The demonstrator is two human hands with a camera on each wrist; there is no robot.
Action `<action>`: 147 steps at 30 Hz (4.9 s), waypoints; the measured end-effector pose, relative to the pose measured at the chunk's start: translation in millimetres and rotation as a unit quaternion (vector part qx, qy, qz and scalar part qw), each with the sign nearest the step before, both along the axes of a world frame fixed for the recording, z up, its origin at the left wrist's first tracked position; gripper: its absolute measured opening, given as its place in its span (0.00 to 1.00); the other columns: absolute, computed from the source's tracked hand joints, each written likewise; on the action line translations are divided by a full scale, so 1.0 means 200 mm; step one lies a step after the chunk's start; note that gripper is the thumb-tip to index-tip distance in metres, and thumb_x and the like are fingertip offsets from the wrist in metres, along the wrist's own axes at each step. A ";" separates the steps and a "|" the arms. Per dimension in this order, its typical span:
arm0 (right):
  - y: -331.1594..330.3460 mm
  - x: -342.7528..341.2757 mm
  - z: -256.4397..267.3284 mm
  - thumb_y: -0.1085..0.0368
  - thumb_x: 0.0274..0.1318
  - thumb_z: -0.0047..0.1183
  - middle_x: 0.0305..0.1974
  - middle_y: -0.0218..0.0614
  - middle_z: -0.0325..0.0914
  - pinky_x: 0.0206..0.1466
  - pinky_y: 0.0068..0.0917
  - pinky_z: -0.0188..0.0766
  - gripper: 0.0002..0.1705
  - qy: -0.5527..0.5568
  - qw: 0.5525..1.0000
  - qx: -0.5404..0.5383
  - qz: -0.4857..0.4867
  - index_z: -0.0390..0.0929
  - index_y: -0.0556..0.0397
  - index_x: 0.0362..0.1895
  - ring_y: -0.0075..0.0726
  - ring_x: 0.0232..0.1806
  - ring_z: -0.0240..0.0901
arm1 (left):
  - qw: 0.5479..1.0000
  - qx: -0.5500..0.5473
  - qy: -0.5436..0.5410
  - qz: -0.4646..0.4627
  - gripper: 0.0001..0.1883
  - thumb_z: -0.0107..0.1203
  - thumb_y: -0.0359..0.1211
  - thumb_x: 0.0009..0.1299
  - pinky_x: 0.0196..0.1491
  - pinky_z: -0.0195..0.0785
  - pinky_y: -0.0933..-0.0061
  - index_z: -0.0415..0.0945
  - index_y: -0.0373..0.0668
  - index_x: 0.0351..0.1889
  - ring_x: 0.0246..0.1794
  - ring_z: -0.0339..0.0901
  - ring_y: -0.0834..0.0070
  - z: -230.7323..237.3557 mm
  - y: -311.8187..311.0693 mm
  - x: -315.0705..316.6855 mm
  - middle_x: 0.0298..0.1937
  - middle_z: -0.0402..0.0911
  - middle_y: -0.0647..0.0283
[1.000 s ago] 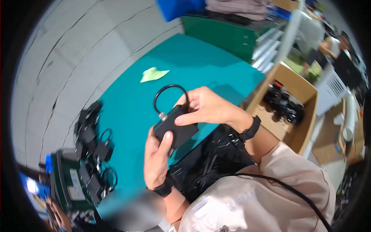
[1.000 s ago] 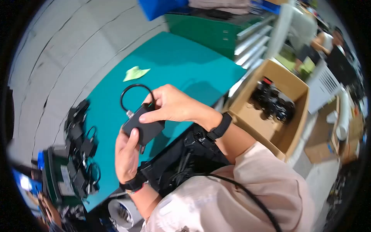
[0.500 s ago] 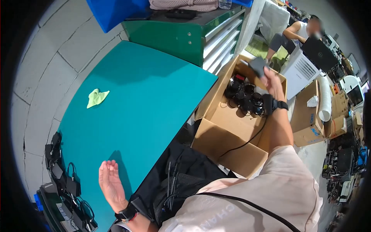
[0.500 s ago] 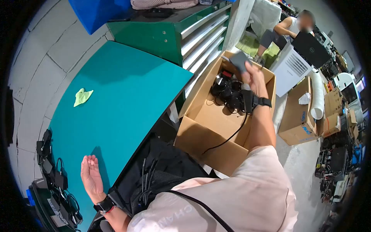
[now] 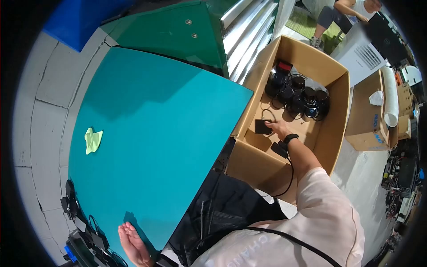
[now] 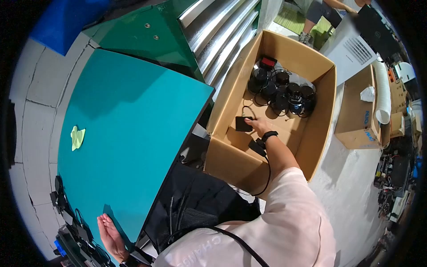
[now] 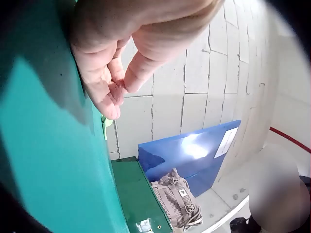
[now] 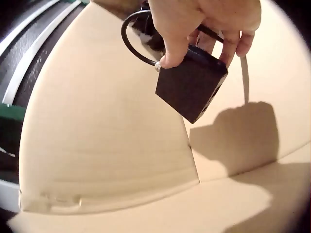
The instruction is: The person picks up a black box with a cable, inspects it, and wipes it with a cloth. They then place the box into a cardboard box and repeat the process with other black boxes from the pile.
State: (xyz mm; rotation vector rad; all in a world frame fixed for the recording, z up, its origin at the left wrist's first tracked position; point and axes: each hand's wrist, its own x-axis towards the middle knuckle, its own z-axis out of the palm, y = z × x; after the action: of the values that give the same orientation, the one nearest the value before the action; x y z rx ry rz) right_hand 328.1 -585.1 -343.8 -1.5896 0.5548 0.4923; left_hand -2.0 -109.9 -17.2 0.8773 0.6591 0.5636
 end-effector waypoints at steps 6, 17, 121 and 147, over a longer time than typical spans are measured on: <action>0.16 -0.02 -0.07 0.56 0.48 0.60 0.23 0.34 0.73 0.25 0.30 0.60 0.20 0.109 0.976 -0.066 0.179 0.77 0.64 0.32 0.31 0.23 0.65 | 0.998 -0.032 -0.040 -0.041 0.14 0.40 0.28 0.73 0.61 0.64 0.74 0.64 0.27 0.51 0.52 0.69 0.69 -0.01 0.05 -0.05 0.49 0.69 0.54; 0.14 -0.07 -0.22 0.51 0.53 0.54 0.31 0.40 0.76 0.33 0.28 0.74 0.25 0.188 0.972 -0.015 0.139 0.73 0.63 0.41 0.36 0.32 0.76 | 0.999 -0.032 -0.026 0.000 0.15 0.40 0.29 0.73 0.61 0.65 0.71 0.64 0.27 0.52 0.53 0.69 0.66 0.01 0.02 -0.05 0.50 0.70 0.52; 1.46 -0.74 1.85 0.56 0.50 0.53 0.60 0.48 0.60 0.63 0.48 0.51 0.33 -0.582 0.554 -0.261 0.536 0.61 0.59 0.58 0.56 0.62 0.54 | 0.668 0.354 0.620 0.210 0.33 0.61 0.49 0.54 0.57 0.61 0.60 0.69 0.34 0.50 0.56 0.68 0.54 0.40 2.02 0.03 0.53 0.73 0.49; 1.79 -0.90 2.32 0.56 0.41 0.64 0.56 0.52 0.63 0.58 0.39 0.60 0.45 -0.658 0.593 0.104 0.452 0.57 0.60 0.61 0.54 0.57 0.62 | 0.928 0.215 -0.305 0.007 0.25 0.65 0.18 0.48 0.42 0.72 0.76 0.69 0.38 0.44 0.39 0.76 0.77 0.60 0.19 0.10 0.40 0.76 0.63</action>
State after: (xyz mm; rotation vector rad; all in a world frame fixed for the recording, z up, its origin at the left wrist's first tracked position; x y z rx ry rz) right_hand 147.7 -226.9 120.4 -1.4397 -1.4750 -0.0381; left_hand 17.7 -72.2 103.7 1.0322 -0.0353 0.9648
